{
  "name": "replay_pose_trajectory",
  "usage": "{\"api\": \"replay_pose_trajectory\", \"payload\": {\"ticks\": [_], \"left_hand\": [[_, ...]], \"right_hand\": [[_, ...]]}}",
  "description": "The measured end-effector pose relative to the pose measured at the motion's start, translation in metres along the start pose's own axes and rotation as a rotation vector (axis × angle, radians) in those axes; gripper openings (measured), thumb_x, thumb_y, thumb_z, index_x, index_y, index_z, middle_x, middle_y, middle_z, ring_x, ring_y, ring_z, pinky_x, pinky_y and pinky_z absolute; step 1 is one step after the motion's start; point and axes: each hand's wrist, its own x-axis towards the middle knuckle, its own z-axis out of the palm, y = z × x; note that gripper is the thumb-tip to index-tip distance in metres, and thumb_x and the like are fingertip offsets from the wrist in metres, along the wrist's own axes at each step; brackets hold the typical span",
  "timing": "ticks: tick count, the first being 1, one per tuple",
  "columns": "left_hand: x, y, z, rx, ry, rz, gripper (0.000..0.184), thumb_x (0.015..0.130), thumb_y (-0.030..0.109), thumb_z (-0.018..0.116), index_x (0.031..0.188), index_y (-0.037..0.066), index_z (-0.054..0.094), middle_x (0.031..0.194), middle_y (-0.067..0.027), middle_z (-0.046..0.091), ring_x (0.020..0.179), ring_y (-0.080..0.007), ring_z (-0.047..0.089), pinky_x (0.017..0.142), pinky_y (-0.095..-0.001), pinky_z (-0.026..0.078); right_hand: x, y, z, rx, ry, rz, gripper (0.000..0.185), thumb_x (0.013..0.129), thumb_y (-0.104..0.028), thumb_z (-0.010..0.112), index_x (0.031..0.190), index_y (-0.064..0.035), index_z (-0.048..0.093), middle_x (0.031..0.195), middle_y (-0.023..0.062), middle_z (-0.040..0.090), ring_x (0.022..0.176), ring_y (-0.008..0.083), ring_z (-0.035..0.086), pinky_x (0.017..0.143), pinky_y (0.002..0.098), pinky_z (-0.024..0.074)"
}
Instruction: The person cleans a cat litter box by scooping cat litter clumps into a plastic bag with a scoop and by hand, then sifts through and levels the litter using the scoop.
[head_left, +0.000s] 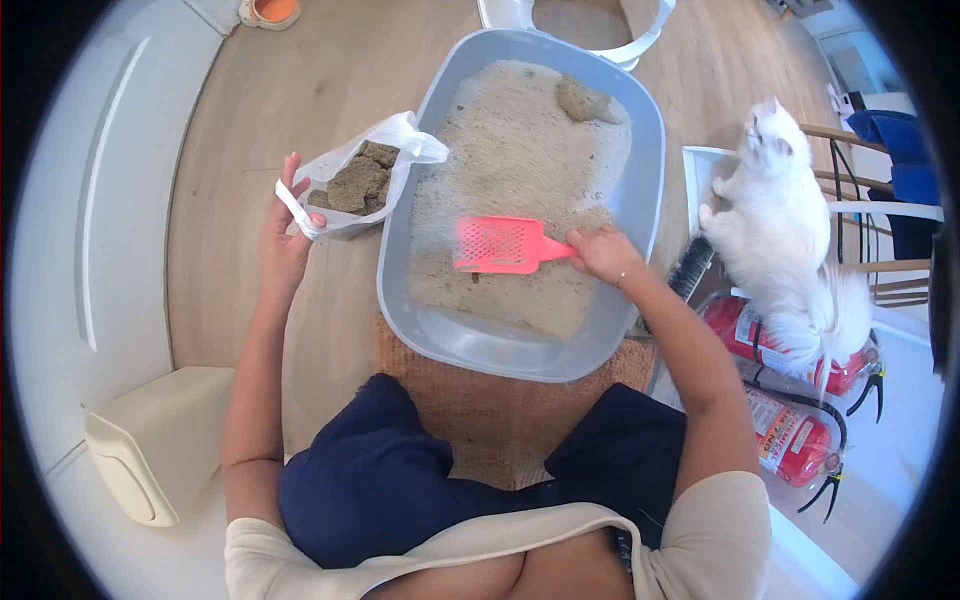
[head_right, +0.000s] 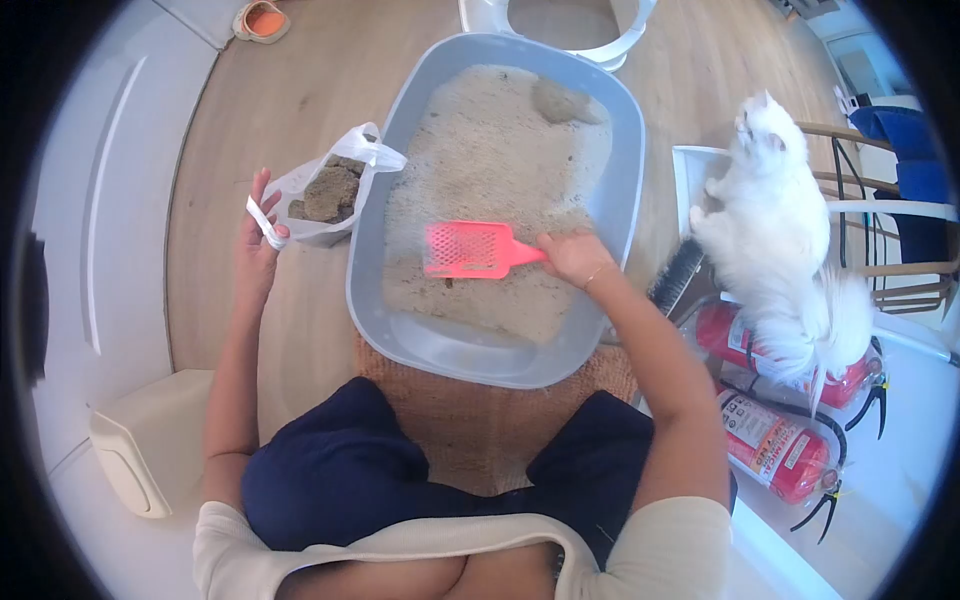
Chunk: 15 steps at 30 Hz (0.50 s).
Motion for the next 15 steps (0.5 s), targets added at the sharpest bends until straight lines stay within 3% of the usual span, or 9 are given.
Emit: {"api": "replay_pose_trajectory", "payload": {"ticks": [2, 4, 6, 7, 9, 13, 15], "left_hand": [[0.001, -0.004, -0.003, 0.009, 0.059, 0.028, 0.066, 0.077, 0.028, 0.069, 0.135, 0.015, 0.04, 0.13, -0.0062, 0.047, 0.105, -0.0169, 0.051, 0.089, -0.0274, 0.041], [0.012, -0.003, -0.001, 0.074, 0.043, 0.034, 0.062, 0.076, 0.024, 0.069, 0.132, 0.013, 0.044, 0.121, -0.0042, 0.052, 0.099, -0.0138, 0.052, 0.081, -0.0254, 0.04], [0.009, -0.004, 0.007, 0.104, 0.027, 0.0, 0.059, 0.076, 0.021, 0.07, 0.129, 0.012, 0.048, 0.111, -0.0021, 0.057, 0.092, -0.0106, 0.053, 0.074, -0.0234, 0.04], [0.009, -0.004, 0.01, 0.13, 0.047, 0.011, 0.057, 0.075, 0.019, 0.07, 0.128, 0.011, 0.05, 0.105, -0.0008, 0.058, 0.09, -0.0092, 0.053, 0.071, -0.0224, 0.038], [0.009, -0.004, 0.018, 0.14, 0.069, 0.021, 0.054, 0.075, 0.017, 0.069, 0.126, 0.011, 0.052, 0.099, 0.0004, 0.058, 0.087, -0.0077, 0.053, 0.068, -0.0213, 0.037], [0.005, -0.007, 0.024, 0.109, 0.111, 0.044, 0.056, 0.075, 0.015, 0.069, 0.128, 0.01, 0.05, 0.098, 0.0005, 0.057, 0.087, -0.0083, 0.053, 0.07, -0.0225, 0.039], [0.004, -0.007, 0.024, 0.067, 0.109, 0.055, 0.057, 0.075, 0.015, 0.068, 0.128, 0.01, 0.049, 0.097, 0.0004, 0.057, 0.087, -0.0085, 0.053, 0.071, -0.0229, 0.04]], "right_hand": [[-0.014, -0.004, -0.052, 0.242, -0.307, 0.003, 0.031, 0.084, -0.034, 0.056, 0.1, -0.0089, 0.048, 0.085, 0.0136, 0.061, 0.077, 0.0306, 0.062, 0.065, 0.04, 0.047], [-0.032, 0.013, -0.12, 0.144, -0.214, 0.013, 0.032, 0.085, -0.033, 0.053, 0.106, -0.0094, 0.05, 0.081, 0.0122, 0.06, 0.072, 0.0311, 0.061, 0.058, 0.0397, 0.0475], [-0.051, 0.027, -0.121, -0.14, 0.089, 0.031, 0.036, 0.085, -0.033, 0.052, 0.114, -0.0113, 0.05, 0.079, 0.0103, 0.059, 0.065, 0.0288, 0.061, 0.055, 0.0376, 0.0481], [-0.054, 0.03, -0.121, -0.143, 0.088, 0.036, 0.036, 0.085, -0.033, 0.052, 0.114, -0.0113, 0.05, 0.079, 0.0103, 0.059, 0.065, 0.0288, 0.061, 0.055, 0.0376, 0.0481], [-0.06, 0.033, -0.125, -0.315, 0.171, 0.182, 0.017, 0.085, -0.02, 0.048, 0.097, -0.0085, 0.052, 0.079, 0.0138, 0.062, 0.069, 0.028, 0.063, 0.059, 0.0408, 0.0503], [-0.053, 0.04, -0.124, -0.354, 0.205, 0.376, 0.021, 0.083, -0.015, 0.047, 0.101, -0.0051, 0.053, 0.081, 0.0146, 0.063, 0.07, 0.0278, 0.065, 0.06, 0.0416, 0.0517], [-0.046, 0.043, -0.107, -0.217, 0.12, 0.493, 0.022, 0.088, -0.015, 0.043, 0.101, -0.0011, 0.052, 0.079, 0.0157, 0.061, 0.069, 0.0279, 0.064, 0.057, 0.0403, 0.0515]]}}
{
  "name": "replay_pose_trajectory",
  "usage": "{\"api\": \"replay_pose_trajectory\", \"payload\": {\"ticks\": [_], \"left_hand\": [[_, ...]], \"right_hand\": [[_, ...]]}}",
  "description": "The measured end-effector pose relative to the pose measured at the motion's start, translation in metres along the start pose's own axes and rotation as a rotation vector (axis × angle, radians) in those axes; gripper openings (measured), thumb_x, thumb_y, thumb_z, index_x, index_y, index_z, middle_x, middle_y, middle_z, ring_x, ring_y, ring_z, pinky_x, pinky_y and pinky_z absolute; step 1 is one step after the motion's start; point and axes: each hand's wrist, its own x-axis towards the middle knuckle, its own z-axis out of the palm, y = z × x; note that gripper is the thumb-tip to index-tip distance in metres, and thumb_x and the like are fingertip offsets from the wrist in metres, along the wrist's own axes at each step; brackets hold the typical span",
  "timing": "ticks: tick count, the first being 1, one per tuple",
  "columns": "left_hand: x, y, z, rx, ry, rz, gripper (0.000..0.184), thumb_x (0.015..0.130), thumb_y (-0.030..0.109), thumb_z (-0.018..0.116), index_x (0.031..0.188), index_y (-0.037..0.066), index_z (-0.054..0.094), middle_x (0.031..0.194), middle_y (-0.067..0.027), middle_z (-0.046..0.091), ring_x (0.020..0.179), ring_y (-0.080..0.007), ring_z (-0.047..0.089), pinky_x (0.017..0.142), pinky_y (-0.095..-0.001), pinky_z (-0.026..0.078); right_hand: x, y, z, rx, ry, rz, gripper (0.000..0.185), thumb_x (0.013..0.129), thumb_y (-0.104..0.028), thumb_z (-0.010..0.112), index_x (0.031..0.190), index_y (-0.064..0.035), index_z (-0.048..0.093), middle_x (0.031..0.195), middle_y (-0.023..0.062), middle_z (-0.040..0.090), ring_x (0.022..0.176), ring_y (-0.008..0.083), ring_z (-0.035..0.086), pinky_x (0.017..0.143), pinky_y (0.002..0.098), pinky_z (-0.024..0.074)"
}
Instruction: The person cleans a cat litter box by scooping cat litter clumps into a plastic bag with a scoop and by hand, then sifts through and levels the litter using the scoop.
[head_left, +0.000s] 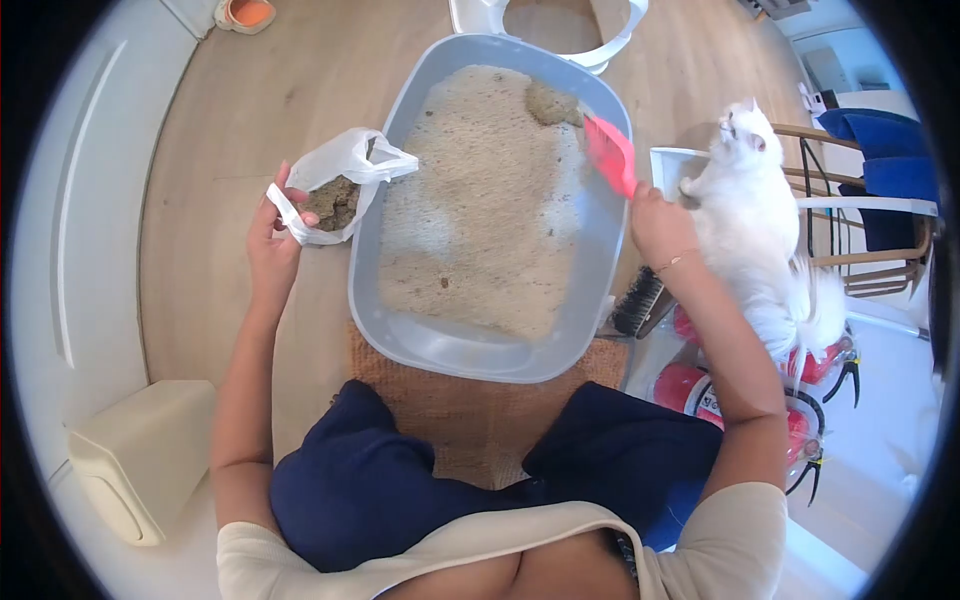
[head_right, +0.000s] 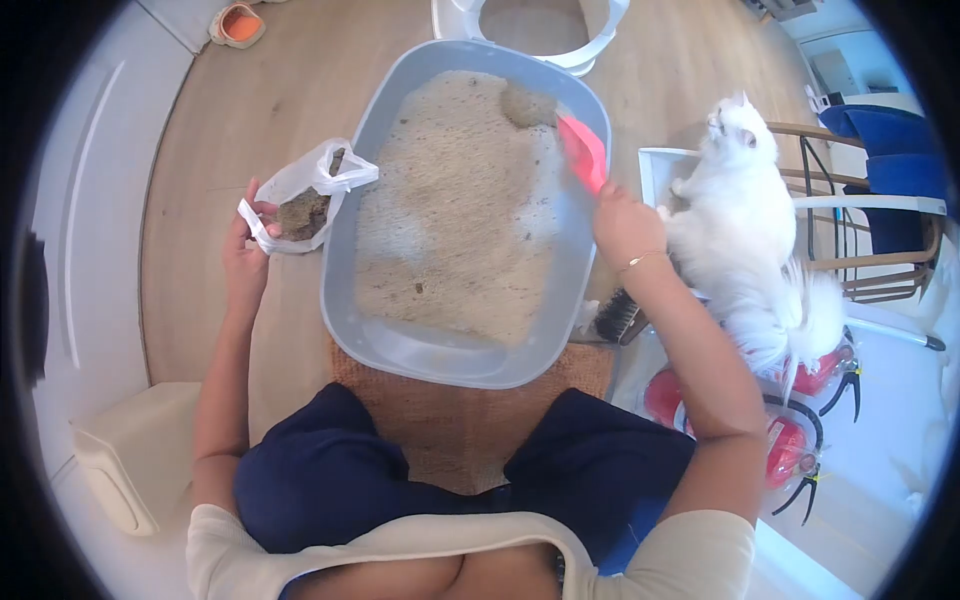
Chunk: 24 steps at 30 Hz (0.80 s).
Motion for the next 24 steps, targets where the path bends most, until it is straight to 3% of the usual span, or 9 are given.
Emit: {"api": "replay_pose_trajectory", "payload": {"ticks": [4, 7, 9, 12, 15, 17, 20, 24], "left_hand": [[0.001, 0.002, 0.004, -0.053, 0.022, -0.009, 0.057, 0.075, 0.013, 0.068, 0.129, 0.009, 0.048, 0.096, 0.0001, 0.056, 0.088, -0.0099, 0.053, 0.076, -0.0252, 0.042], [0.005, 0.004, 0.006, -0.033, -0.005, 0.002, 0.056, 0.075, 0.011, 0.069, 0.128, 0.008, 0.049, 0.095, -0.0008, 0.055, 0.089, -0.0114, 0.053, 0.078, -0.0265, 0.042], [0.004, 0.004, 0.009, -0.009, -0.033, -0.014, 0.056, 0.075, 0.01, 0.069, 0.127, 0.007, 0.05, 0.094, -0.0014, 0.054, 0.09, -0.0124, 0.053, 0.078, -0.0272, 0.043], [0.003, 0.005, 0.019, 0.083, -0.02, 0.052, 0.054, 0.076, 0.01, 0.066, 0.127, 0.006, 0.049, 0.098, -0.0044, 0.055, 0.094, -0.0147, 0.054, 0.079, -0.0283, 0.043], [-0.012, -0.002, 0.04, 0.07, 0.019, 0.088, 0.056, 0.077, 0.01, 0.064, 0.129, 0.004, 0.045, 0.105, -0.0094, 0.057, 0.097, -0.0217, 0.055, 0.085, -0.0334, 0.04], [-0.021, -0.009, 0.05, 0.287, -0.05, 0.13, 0.065, 0.076, 0.01, 0.062, 0.135, 0.004, 0.035, 0.121, -0.0142, 0.051, 0.107, -0.0276, 0.051, 0.093, -0.0387, 0.033], [-0.028, -0.009, 0.066, 0.48, -0.092, 0.093, 0.074, 0.075, 0.01, 0.063, 0.138, 0.003, 0.026, 0.132, -0.017, 0.041, 0.116, -0.03, 0.044, 0.097, -0.0425, 0.027], [-0.029, -0.029, 0.077, 0.594, -0.128, 0.096, 0.078, 0.075, 0.009, 0.063, 0.14, 0.002, 0.021, 0.137, -0.0181, 0.034, 0.122, -0.0284, 0.038, 0.097, -0.044, 0.028]], "right_hand": [[0.001, -0.007, 0.001, 0.181, -0.2, -0.119, 0.024, 0.083, -0.012, 0.043, 0.1, 0.0004, 0.053, 0.08, 0.0188, 0.062, 0.073, 0.0317, 0.065, 0.063, 0.0425, 0.0529], [0.01, -0.015, -0.022, 0.015, -0.15, -0.036, 0.023, 0.085, -0.012, 0.042, 0.1, 0.0009, 0.053, 0.081, 0.0193, 0.061, 0.076, 0.0323, 0.065, 0.063, 0.0427, 0.0527], [0.023, -0.016, -0.039, -0.067, 0.027, 0.057, 0.022, 0.086, -0.012, 0.041, 0.099, 0.0017, 0.053, 0.082, 0.0176, 0.061, 0.077, 0.0325, 0.065, 0.064, 0.0408, 0.0534], [0.049, -0.011, -0.035, -0.112, 0.091, 0.031, 0.021, 0.087, -0.011, 0.041, 0.099, 0.0017, 0.052, 0.083, 0.0161, 0.061, 0.073, 0.0307, 0.066, 0.062, 0.0373, 0.0543], [0.069, -0.007, -0.015, -0.188, 0.148, -0.001, 0.019, 0.086, -0.011, 0.043, 0.098, 0.0021, 0.051, 0.08, 0.015, 0.062, 0.066, 0.028, 0.066, 0.057, 0.0345, 0.0548], [0.077, -0.008, -0.002, -0.202, 0.168, -0.011, 0.019, 0.086, -0.011, 0.044, 0.097, 0.0019, 0.051, 0.078, 0.0148, 0.061, 0.064, 0.0271, 0.066, 0.055, 0.0345, 0.0546], [0.089, -0.01, 0.008, -0.201, 0.197, -0.018, 0.018, 0.085, -0.011, 0.045, 0.096, 0.002, 0.051, 0.075, 0.014, 0.061, 0.061, 0.0262, 0.066, 0.052, 0.0345, 0.0544], [0.095, -0.012, 0.019, -0.204, 0.227, 0.001, 0.023, 0.083, -0.01, 0.047, 0.101, 0.0042, 0.051, 0.074, 0.013, 0.061, 0.061, 0.0255, 0.066, 0.051, 0.0337, 0.0542]]}}
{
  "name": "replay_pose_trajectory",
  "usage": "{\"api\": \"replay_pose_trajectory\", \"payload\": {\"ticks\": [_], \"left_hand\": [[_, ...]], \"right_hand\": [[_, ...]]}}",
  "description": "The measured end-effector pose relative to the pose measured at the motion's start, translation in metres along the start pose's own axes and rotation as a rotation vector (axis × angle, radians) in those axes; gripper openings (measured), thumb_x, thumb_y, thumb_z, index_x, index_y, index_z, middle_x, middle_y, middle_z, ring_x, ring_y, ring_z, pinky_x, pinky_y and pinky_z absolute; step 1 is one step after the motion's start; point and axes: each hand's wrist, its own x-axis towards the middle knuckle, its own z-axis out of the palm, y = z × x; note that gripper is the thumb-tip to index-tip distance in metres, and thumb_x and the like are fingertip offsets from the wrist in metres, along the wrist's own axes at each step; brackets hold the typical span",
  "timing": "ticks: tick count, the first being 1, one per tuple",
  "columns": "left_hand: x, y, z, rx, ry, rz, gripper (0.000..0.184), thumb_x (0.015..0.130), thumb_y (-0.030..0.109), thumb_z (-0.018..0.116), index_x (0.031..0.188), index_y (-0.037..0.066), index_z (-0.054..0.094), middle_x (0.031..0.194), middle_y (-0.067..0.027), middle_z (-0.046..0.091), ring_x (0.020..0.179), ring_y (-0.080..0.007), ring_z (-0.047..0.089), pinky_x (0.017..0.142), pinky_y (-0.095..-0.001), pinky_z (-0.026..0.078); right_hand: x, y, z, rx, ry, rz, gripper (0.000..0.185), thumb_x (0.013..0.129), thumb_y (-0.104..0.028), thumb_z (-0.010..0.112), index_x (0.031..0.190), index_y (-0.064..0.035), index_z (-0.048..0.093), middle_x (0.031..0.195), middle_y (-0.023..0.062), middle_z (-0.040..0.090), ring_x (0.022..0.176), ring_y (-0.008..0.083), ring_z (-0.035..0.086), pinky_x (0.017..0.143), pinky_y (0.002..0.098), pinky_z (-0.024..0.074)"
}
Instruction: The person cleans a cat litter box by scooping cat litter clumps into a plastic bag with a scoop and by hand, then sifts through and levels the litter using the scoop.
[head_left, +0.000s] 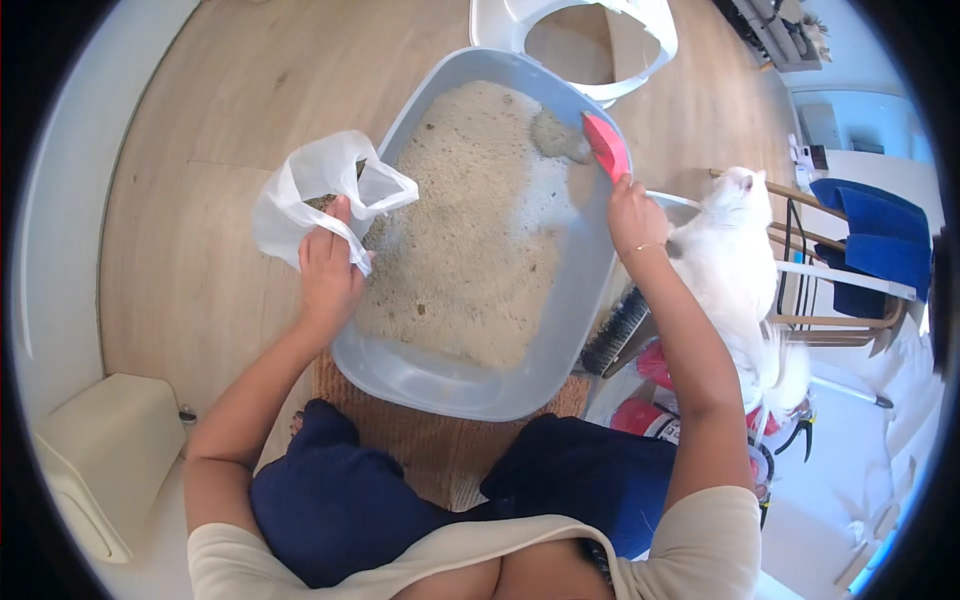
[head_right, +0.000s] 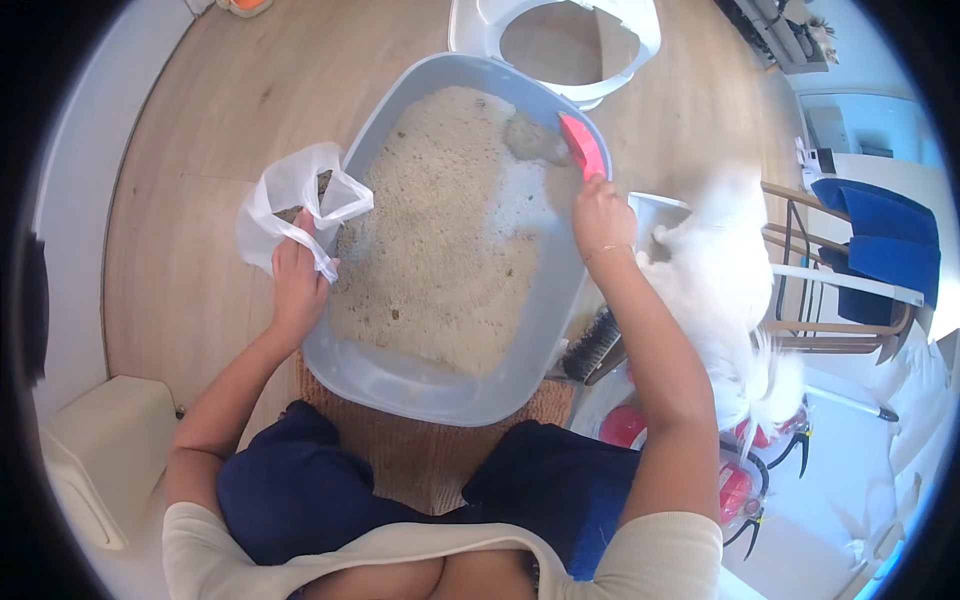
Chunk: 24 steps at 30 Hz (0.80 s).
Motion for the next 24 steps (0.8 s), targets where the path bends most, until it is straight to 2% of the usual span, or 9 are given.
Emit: {"api": "replay_pose_trajectory", "payload": {"ticks": [2, 6, 8, 9, 11, 18, 20, 24], "left_hand": [[0.002, -0.004, 0.004, 0.099, 0.024, 0.038, 0.077, 0.073, 0.007, 0.063, 0.138, -0.001, 0.022, 0.135, -0.0192, 0.037, 0.12, -0.0306, 0.04, 0.097, -0.0436, 0.03], [0.002, -0.012, 0.008, 0.099, -0.014, 0.006, 0.074, 0.071, 0.003, 0.061, 0.136, -0.002, 0.026, 0.129, -0.0195, 0.042, 0.117, -0.0322, 0.042, 0.097, -0.0434, 0.031], [0.004, -0.015, 0.004, 0.163, -0.166, 0.035, 0.071, 0.069, -0.001, 0.058, 0.134, -0.002, 0.031, 0.124, -0.0186, 0.046, 0.116, -0.0321, 0.044, 0.098, -0.0437, 0.031], [0.004, -0.015, 0.004, 0.161, -0.171, 0.034, 0.071, 0.069, -0.001, 0.058, 0.134, -0.002, 0.031, 0.124, -0.0186, 0.046, 0.116, -0.0321, 0.044, 0.098, -0.0437, 0.031], [0.004, -0.014, 0.004, 0.094, -0.189, 0.03, 0.079, 0.068, -0.005, 0.055, 0.139, 0.002, 0.023, 0.136, -0.0188, 0.035, 0.12, -0.0385, 0.037, 0.1, -0.0438, 0.028], [0.006, -0.007, 0.002, 0.122, -0.205, 0.058, 0.08, 0.069, -0.003, 0.057, 0.141, 0.004, 0.021, 0.138, -0.0166, 0.035, 0.124, -0.038, 0.034, 0.102, -0.0436, 0.027], [0.008, -0.003, 0.001, 0.102, -0.157, 0.07, 0.067, 0.073, 0.003, 0.06, 0.134, 0.003, 0.034, 0.132, -0.0107, 0.043, 0.119, -0.0302, 0.041, 0.098, -0.0468, 0.03], [0.005, -0.007, 0.002, 0.136, -0.193, 0.135, 0.062, 0.074, 0.004, 0.06, 0.132, 0.002, 0.037, 0.136, -0.0096, 0.04, 0.121, -0.0309, 0.039, 0.098, -0.0473, 0.029]], "right_hand": [[-0.002, 0.006, 0.006, -0.007, 0.008, -0.035, 0.026, 0.083, -0.01, 0.048, 0.104, 0.0047, 0.051, 0.075, 0.0128, 0.061, 0.061, 0.0251, 0.065, 0.051, 0.0335, 0.0542], [-0.001, 0.018, 0.009, -0.044, -0.001, -0.113, 0.032, 0.082, -0.009, 0.048, 0.11, 0.0049, 0.051, 0.077, 0.0125, 0.06, 0.062, 0.0238, 0.065, 0.051, 0.0328, 0.054], [0.003, 0.023, 0.01, -0.052, -0.015, -0.144, 0.032, 0.082, -0.009, 0.048, 0.111, 0.0045, 0.05, 0.077, 0.0123, 0.06, 0.061, 0.0234, 0.065, 0.051, 0.0326, 0.0539], [0.004, 0.027, 0.011, -0.065, -0.026, -0.173, 0.032, 0.082, -0.009, 0.048, 0.111, 0.0042, 0.05, 0.077, 0.012, 0.059, 0.061, 0.023, 0.064, 0.05, 0.0323, 0.0538], [0.011, 0.034, 0.017, -0.078, -0.026, -0.218, 0.032, 0.082, -0.009, 0.048, 0.111, 0.0041, 0.049, 0.076, 0.0118, 0.059, 0.061, 0.0227, 0.064, 0.05, 0.0322, 0.0536], [0.043, 0.059, 0.009, -0.07, -0.018, -0.428, 0.027, 0.08, -0.006, 0.049, 0.105, 0.0025, 0.049, 0.074, 0.0126, 0.057, 0.062, 0.0235, 0.064, 0.049, 0.0333, 0.0525], [0.055, 0.063, 0.005, -0.055, -0.038, -0.459, 0.026, 0.08, -0.006, 0.048, 0.105, 0.0023, 0.049, 0.076, 0.0137, 0.058, 0.063, 0.0251, 0.064, 0.052, 0.0345, 0.0529], [0.082, 0.062, 0.0, -0.006, -0.1, -0.505, 0.024, 0.082, -0.006, 0.046, 0.103, 0.0021, 0.051, 0.086, 0.0162, 0.062, 0.071, 0.0305, 0.064, 0.06, 0.0392, 0.0532]]}}
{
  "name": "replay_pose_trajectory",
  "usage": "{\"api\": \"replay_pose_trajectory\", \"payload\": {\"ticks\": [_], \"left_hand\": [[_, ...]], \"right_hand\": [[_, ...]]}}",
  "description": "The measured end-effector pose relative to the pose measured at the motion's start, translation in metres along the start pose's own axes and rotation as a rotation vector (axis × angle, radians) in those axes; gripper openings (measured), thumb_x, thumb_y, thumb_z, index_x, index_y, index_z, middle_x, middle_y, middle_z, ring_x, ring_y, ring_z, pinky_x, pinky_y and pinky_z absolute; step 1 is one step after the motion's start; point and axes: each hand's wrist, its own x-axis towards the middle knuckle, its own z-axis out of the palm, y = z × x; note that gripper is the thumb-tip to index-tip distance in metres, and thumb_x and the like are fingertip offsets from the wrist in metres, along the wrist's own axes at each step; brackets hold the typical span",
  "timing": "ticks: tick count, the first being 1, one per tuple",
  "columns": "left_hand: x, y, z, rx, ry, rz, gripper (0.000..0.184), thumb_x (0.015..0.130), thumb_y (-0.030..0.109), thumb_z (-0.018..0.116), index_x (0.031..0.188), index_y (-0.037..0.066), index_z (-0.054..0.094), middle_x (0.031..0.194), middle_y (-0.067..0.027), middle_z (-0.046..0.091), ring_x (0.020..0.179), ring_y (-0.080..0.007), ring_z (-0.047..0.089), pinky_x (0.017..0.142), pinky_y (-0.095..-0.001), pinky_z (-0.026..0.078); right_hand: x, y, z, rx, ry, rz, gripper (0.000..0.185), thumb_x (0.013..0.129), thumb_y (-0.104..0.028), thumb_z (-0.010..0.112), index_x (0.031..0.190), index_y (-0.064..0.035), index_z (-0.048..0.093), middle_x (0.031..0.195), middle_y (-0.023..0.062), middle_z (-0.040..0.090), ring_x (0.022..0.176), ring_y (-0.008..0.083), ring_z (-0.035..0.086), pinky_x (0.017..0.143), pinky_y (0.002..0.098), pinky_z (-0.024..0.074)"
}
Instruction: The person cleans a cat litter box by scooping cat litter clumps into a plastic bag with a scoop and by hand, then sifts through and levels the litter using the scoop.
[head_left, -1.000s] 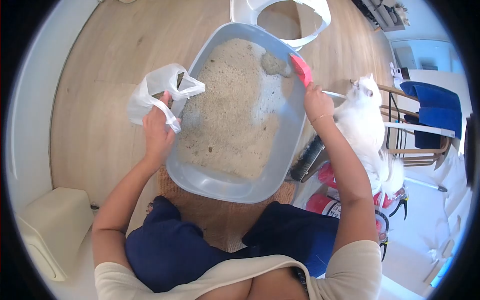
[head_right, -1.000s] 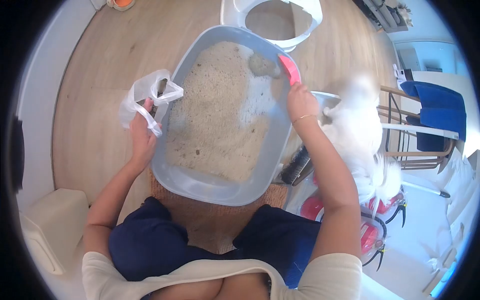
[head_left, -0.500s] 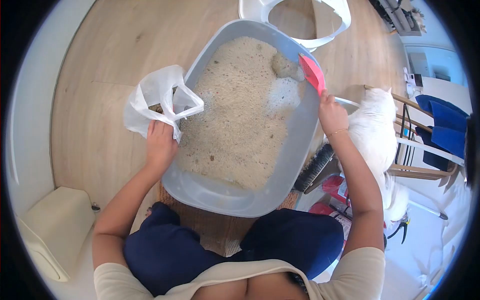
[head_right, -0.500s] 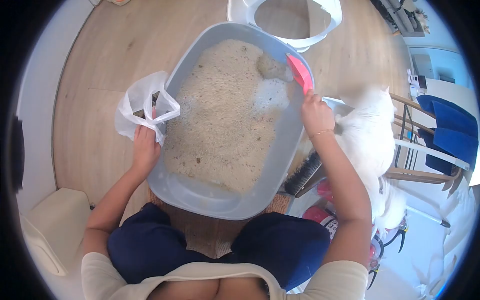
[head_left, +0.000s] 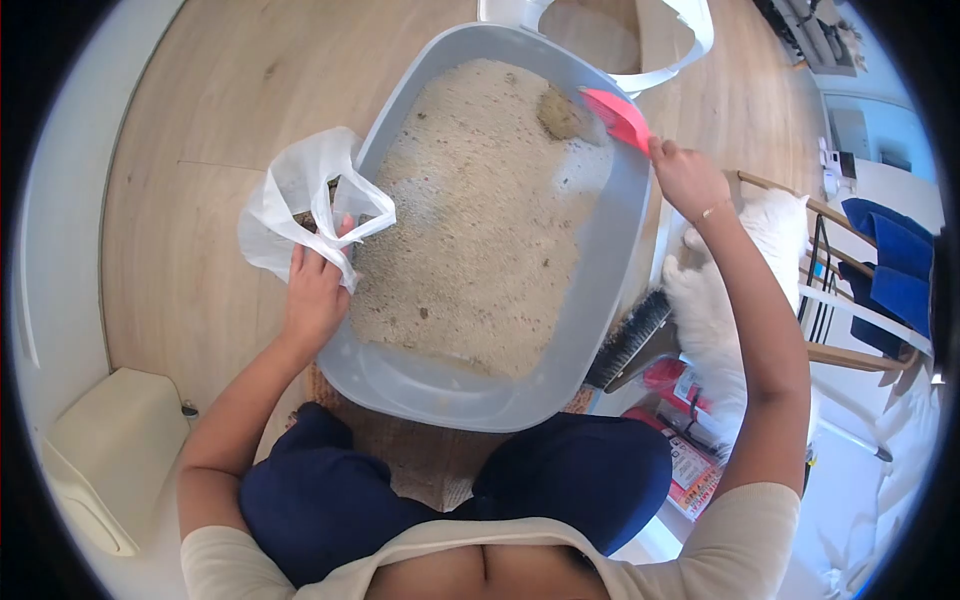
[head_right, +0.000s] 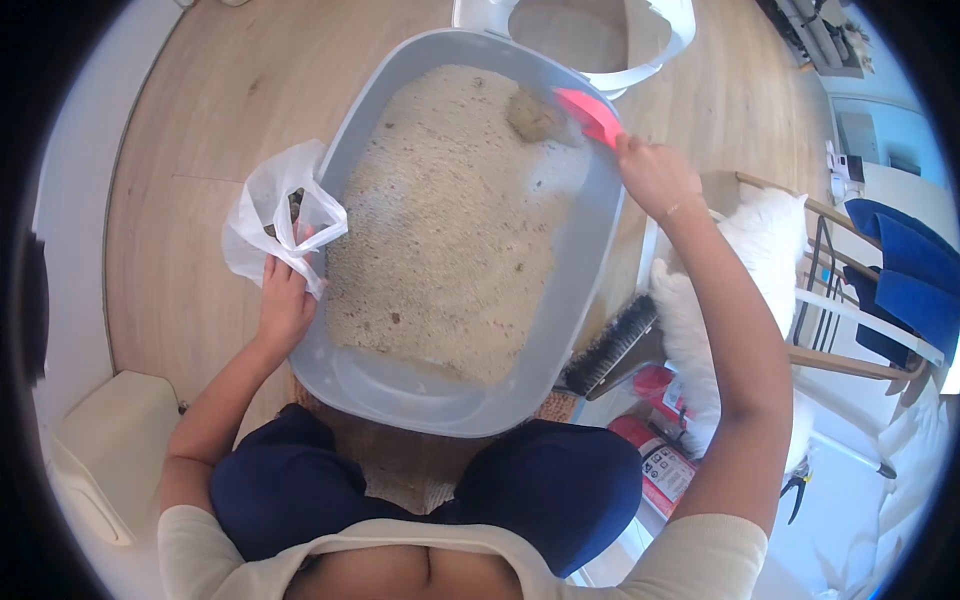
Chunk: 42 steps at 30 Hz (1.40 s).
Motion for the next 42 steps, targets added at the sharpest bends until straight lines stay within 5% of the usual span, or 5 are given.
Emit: {"api": "replay_pose_trajectory", "payload": {"ticks": [9, 14, 20, 25, 42], "left_hand": [[-0.004, 0.004, 0.008, -0.175, 0.059, -0.025, 0.061, 0.072, -0.003, 0.055, 0.13, 0.0, 0.036, 0.137, -0.0163, 0.036, 0.127, -0.0403, 0.029, 0.104, -0.0477, 0.022], [-0.005, -0.001, 0.013, -0.104, 0.153, -0.134, 0.046, 0.068, -0.006, 0.049, 0.114, -0.004, 0.045, 0.099, -0.0204, 0.053, 0.105, -0.0379, 0.048, 0.101, -0.0536, 0.025], [-0.001, -0.008, 0.009, -0.086, 0.094, -0.139, 0.051, 0.067, -0.007, 0.049, 0.117, -0.003, 0.044, 0.104, -0.0203, 0.054, 0.106, -0.0366, 0.048, 0.101, -0.0529, 0.025], [0.007, -0.029, 0.002, -0.041, 0.059, -0.059, 0.056, 0.065, -0.008, 0.048, 0.121, -0.001, 0.042, 0.113, -0.0198, 0.052, 0.11, -0.0352, 0.047, 0.103, -0.0521, 0.024], [0.015, -0.024, -0.013, -0.172, -0.069, -0.11, 0.085, 0.062, -0.016, 0.043, 0.14, 0.012, 0.027, 0.13, -0.0191, 0.042, 0.122, -0.0409, 0.034, 0.104, -0.0429, 0.026]], "right_hand": [[0.044, 0.016, -0.013, -0.023, -0.07, 0.038, 0.023, 0.086, -0.014, 0.041, 0.101, -0.0021, 0.055, 0.095, 0.0173, 0.064, 0.084, 0.031, 0.064, 0.071, 0.0422, 0.0521], [0.055, -0.014, 0.011, 0.051, -0.044, 0.369, 0.025, 0.089, -0.017, 0.039, 0.105, -0.004, 0.052, 0.097, 0.0145, 0.065, 0.087, 0.0297, 0.065, 0.072, 0.0434, 0.0514], [0.048, -0.011, 0.013, 0.045, -0.099, 0.233, 0.023, 0.088, -0.017, 0.039, 0.103, -0.0041, 0.051, 0.093, 0.0144, 0.065, 0.086, 0.032, 0.064, 0.074, 0.0436, 0.0507], [0.024, -0.085, 0.023, 0.137, -0.017, 0.616, 0.023, 0.087, -0.013, 0.042, 0.099, -0.0034, 0.059, 0.094, 0.0135, 0.066, 0.082, 0.0238, 0.067, 0.064, 0.0369, 0.0537], [0.07, -0.049, -0.006, -0.236, -0.083, 0.041, 0.013, 0.077, -0.012, 0.054, 0.075, -0.0089, 0.066, 0.07, 0.0077, 0.066, 0.065, 0.0205, 0.066, 0.051, 0.0331, 0.0508]]}}
